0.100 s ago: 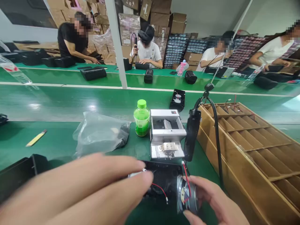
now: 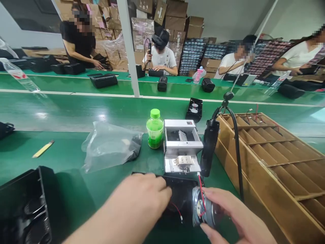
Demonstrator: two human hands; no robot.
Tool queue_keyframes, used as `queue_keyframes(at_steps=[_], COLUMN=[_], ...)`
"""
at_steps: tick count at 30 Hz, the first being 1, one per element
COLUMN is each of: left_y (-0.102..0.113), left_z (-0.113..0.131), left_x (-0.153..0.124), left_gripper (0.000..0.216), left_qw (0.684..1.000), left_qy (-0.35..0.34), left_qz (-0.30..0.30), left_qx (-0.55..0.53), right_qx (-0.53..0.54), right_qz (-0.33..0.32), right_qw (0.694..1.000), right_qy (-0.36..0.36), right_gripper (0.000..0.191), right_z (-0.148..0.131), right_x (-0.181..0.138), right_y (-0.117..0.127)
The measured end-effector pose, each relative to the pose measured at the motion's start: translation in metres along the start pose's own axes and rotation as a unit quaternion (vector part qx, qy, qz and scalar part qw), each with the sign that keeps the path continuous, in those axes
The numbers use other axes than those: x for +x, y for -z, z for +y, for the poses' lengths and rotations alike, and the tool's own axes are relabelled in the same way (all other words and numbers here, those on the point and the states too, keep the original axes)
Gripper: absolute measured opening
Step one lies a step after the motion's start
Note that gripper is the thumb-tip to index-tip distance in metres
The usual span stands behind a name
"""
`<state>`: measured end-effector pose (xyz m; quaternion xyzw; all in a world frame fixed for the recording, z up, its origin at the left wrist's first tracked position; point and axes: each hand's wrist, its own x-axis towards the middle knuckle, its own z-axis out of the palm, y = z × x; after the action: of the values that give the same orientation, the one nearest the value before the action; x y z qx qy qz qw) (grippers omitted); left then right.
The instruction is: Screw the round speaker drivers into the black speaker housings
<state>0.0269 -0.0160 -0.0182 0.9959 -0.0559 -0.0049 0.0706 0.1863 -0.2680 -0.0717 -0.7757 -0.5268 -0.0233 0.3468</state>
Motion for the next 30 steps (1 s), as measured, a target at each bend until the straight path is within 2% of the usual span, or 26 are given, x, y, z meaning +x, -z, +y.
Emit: queue_keyframes(at_steps=[1, 2, 4, 6, 9, 11, 13, 16, 19, 22, 25, 30], left_y=[-0.014, -0.029, -0.055, -0.066, -0.058, -0.046, -0.040, -0.046, -0.059, -0.061, -0.055, -0.050], left_z=[0.004, 0.007, 0.010, 0.010, 0.003, -0.005, -0.015, -0.030, -0.037, -0.036, -0.033, -0.031], left_x=[0.014, 0.027, 0.045, 0.052, 0.042, 0.026, 0.009, -0.015, -0.029, -0.031, -0.024, -0.007], left_gripper=[0.011, 0.012, 0.016, 0.018, 0.016, 0.014, 0.023, 0.029, 0.034, 0.036, 0.028, 0.026], left_qw=[0.998, 0.997, 0.996, 0.996, 0.996, 0.998, 0.995, 0.992, 0.995, 0.995, 0.985, 0.979], left_qy=[-0.025, -0.031, -0.033, -0.035, -0.034, 0.003, 0.056, 0.056, 0.045, 0.042, 0.092, 0.118], left_qz=[-0.048, -0.063, -0.077, -0.080, -0.076, -0.056, -0.009, 0.071, 0.068, 0.061, 0.106, 0.122], left_qx=[0.025, 0.032, 0.036, 0.028, 0.007, -0.029, -0.080, -0.091, -0.058, -0.063, -0.098, -0.112], right_qx=[-0.012, -0.019, -0.029, -0.044, -0.067, -0.056, -0.031, -0.030, -0.070, -0.116, -0.141, -0.159], right_qz=[0.006, 0.005, 0.000, -0.002, -0.006, -0.037, -0.087, -0.119, -0.115, -0.132, -0.135, -0.140], right_qw=[1.000, 1.000, 0.999, 0.999, 0.997, 0.996, 0.994, 0.990, 0.988, 0.977, 0.969, 0.964], right_qy=[0.001, -0.007, -0.016, 0.002, 0.046, 0.056, 0.055, 0.066, 0.079, 0.118, 0.153, 0.160], right_gripper=[0.046, 0.044, 0.043, 0.040, 0.040, 0.048, 0.056, 0.066, 0.069, 0.075, 0.082, 0.086], right_z=[0.000, 0.000, -0.001, -0.001, -0.002, -0.003, -0.005, -0.007, -0.007, -0.006, -0.006, -0.006], right_x=[0.002, 0.003, 0.005, 0.009, 0.017, 0.025, 0.034, 0.047, 0.056, 0.063, 0.064, 0.060], right_y=[0.001, 0.001, 0.002, 0.002, -0.002, -0.007, -0.014, -0.025, -0.036, -0.045, -0.054, -0.061])
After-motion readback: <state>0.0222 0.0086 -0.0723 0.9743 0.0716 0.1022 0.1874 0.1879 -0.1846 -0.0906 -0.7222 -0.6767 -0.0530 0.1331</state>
